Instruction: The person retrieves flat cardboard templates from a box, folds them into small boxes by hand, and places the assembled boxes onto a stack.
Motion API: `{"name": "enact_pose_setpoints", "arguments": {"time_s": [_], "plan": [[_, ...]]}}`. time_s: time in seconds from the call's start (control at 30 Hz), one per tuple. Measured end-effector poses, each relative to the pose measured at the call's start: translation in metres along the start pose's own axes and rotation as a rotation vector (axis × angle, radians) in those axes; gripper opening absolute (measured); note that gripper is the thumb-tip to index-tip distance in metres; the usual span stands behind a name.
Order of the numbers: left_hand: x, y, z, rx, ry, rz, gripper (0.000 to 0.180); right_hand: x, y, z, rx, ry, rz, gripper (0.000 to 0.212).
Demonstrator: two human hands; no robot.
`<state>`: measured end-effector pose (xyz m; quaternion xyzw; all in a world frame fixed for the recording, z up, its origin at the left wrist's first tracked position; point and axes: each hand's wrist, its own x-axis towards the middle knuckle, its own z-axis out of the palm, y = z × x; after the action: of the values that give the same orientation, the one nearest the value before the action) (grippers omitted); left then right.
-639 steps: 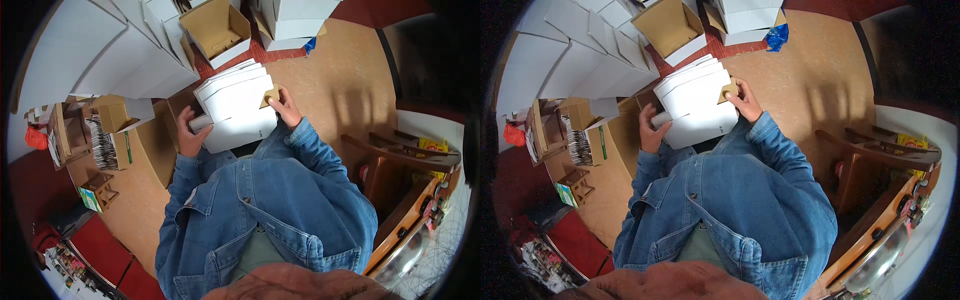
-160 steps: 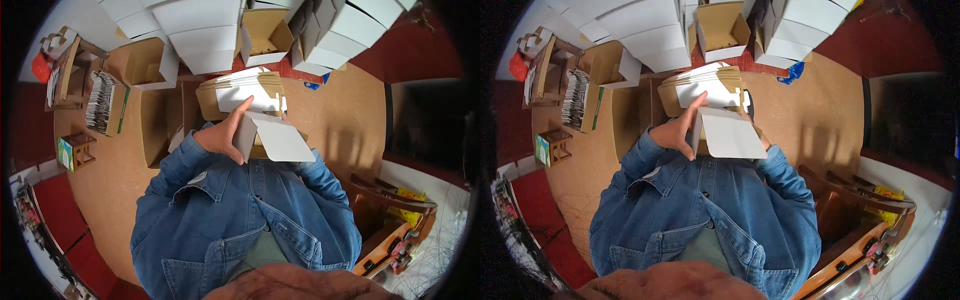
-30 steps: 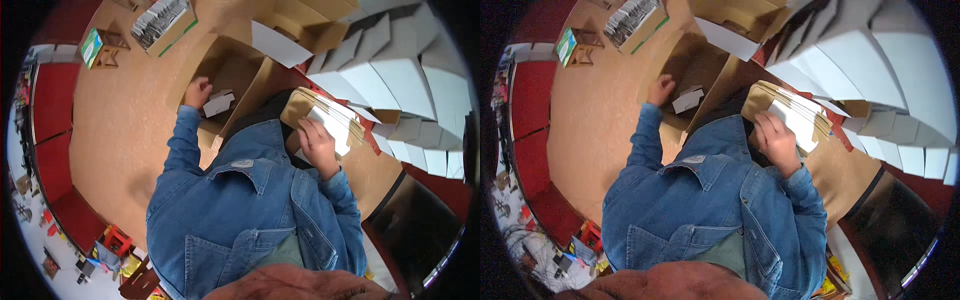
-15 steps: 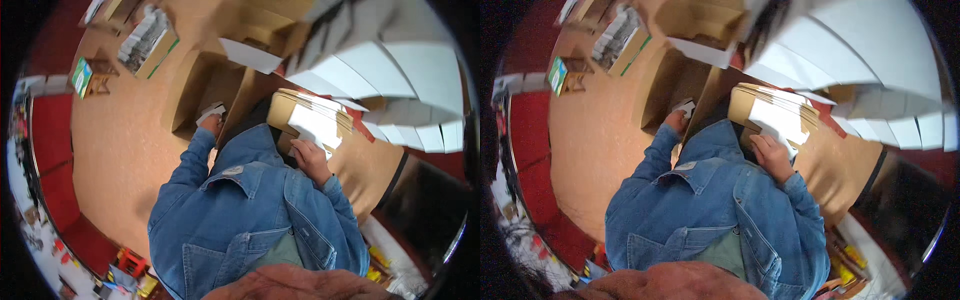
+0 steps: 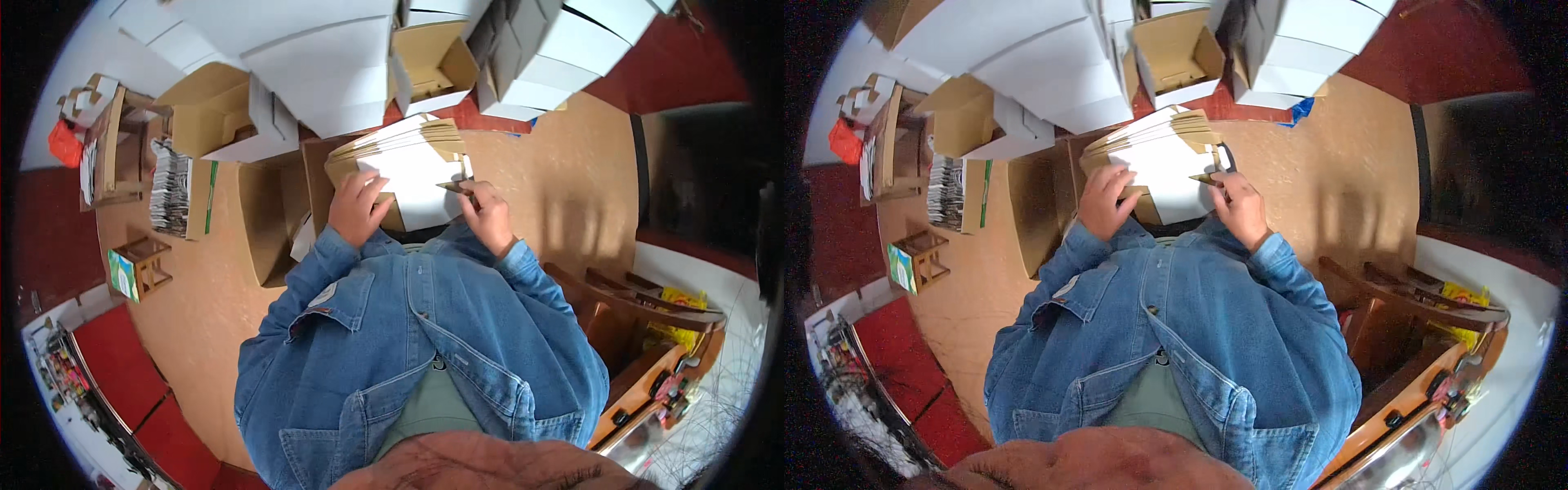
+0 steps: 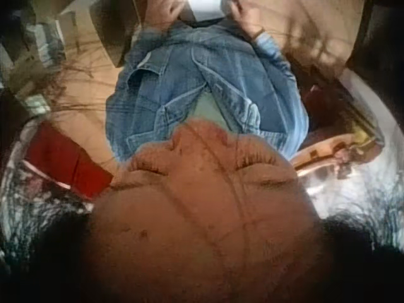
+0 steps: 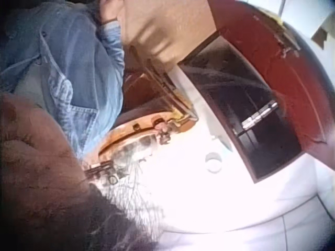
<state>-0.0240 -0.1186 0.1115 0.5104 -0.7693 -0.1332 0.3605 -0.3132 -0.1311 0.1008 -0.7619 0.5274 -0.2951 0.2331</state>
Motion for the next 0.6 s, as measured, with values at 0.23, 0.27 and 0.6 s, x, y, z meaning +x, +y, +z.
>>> {"name": "enact_pose_setpoints", "arguments": {"time_s": [0.23,0.27,0.6], "plan": [[0.049,0.013,0.035,0.281,-0.097,-0.08,0.061,0.008,0.003,0.003,0.051,0.082,0.097,0.037],[0.052,0.014,0.038,0.312,-0.116,-0.087,0.063,0.008,0.004,0.005,0.059,0.072,0.117,0.038],[0.058,0.01,0.047,0.349,-0.186,-0.081,0.068,0.018,0.003,-0.008,0.164,0.084,0.133,0.045]]}}
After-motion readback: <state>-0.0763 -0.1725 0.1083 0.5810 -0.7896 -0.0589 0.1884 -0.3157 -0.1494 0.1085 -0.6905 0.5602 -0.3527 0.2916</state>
